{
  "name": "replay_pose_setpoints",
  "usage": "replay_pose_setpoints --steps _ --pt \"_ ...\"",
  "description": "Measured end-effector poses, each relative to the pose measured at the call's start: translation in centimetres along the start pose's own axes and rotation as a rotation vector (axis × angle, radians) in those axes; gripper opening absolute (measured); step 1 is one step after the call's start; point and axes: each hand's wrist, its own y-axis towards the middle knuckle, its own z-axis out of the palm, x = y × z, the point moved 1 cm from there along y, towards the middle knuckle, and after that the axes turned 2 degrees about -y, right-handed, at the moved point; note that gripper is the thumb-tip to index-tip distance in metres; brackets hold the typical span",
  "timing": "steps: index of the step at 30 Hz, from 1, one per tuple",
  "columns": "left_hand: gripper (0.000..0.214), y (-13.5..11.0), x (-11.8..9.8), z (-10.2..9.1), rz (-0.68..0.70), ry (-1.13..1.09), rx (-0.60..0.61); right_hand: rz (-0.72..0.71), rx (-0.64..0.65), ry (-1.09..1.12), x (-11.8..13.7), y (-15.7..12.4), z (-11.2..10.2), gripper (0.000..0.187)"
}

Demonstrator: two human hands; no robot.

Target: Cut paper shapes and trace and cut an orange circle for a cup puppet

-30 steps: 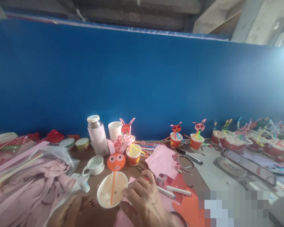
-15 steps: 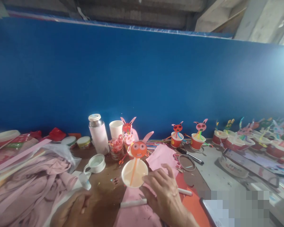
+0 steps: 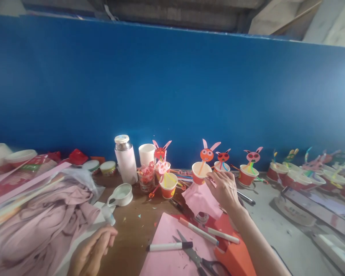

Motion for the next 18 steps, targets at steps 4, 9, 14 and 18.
replay_pose_setpoints --steps 4,9,14,18 --pt "0.034 0.2 0.7 -0.3 0.004 0.027 0.039 0.002 0.025 -0.022 -0.4 0.4 1.8 0.015" --pt "0.034 0.3 1.5 -0.3 -0.014 0.045 0.057 -0.006 0.031 -0.024 -0.7 0.2 3.1 0.018" --pt "0.034 0.1 1.4 0.0 -0.066 0.018 0.025 -0.008 0.005 -0.033 -0.7 -0.1 2.7 0.021" --pt "0.036 0.0 1.4 0.3 -0.082 0.0 0.06 -0.013 -0.013 -0.059 -0.4 -0.3 0.7 0.022"
